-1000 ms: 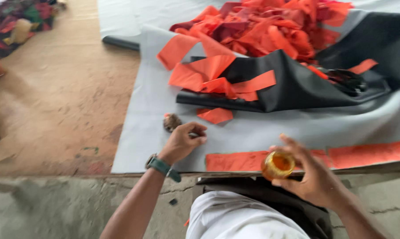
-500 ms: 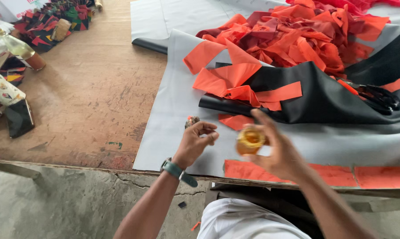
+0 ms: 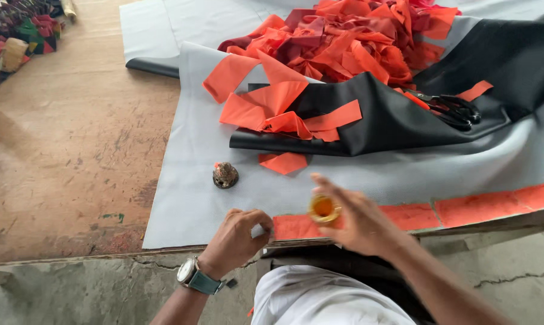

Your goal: The person lays orange fabric strips onto a white backing sheet on the work table, applies glue from a small jar onto the strips and the sheet, and presses the strips flat in place. Near the end they pick up a pair of scissors and handle the strips among a pile of cut orange and black fabric pieces.

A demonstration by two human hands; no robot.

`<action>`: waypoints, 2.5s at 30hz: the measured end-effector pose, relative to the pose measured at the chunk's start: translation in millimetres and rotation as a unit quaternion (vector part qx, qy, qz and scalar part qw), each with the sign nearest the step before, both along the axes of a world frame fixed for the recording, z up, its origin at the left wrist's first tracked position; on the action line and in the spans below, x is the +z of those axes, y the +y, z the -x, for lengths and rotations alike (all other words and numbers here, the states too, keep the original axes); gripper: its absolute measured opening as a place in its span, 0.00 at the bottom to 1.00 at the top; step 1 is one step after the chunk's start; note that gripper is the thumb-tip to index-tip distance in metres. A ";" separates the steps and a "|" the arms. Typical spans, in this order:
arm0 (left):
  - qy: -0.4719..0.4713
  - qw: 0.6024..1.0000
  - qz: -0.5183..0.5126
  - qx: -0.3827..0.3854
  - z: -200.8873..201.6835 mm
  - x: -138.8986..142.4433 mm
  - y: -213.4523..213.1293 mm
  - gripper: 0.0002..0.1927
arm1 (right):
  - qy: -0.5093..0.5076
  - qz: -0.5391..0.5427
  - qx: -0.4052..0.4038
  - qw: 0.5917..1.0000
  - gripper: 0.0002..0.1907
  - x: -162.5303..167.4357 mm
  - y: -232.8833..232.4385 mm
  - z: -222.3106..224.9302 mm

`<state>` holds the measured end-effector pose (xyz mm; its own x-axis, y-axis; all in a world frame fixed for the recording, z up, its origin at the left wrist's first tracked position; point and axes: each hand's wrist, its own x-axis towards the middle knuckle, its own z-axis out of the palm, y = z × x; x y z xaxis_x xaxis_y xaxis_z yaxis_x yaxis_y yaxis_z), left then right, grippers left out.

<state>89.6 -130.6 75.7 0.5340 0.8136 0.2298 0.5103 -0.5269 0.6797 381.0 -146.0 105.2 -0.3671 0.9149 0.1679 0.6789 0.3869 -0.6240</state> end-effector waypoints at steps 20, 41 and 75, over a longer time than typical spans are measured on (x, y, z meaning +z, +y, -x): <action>0.069 0.997 -0.042 0.018 -10.1 20.5 -2.5 0.09 | 0.070 -0.074 -0.134 0.986 0.55 13.2 -50.1 -95.1; 0.103 0.975 -0.131 -0.149 -95.5 1.7 -43.1 0.14 | 0.109 -0.029 -0.082 0.990 0.54 -0.9 13.0 -58.9; 0.013 0.992 -0.076 0.096 -1.3 20.7 -11.5 0.15 | 0.250 -0.079 -0.070 0.962 0.58 -21.1 48.4 -58.3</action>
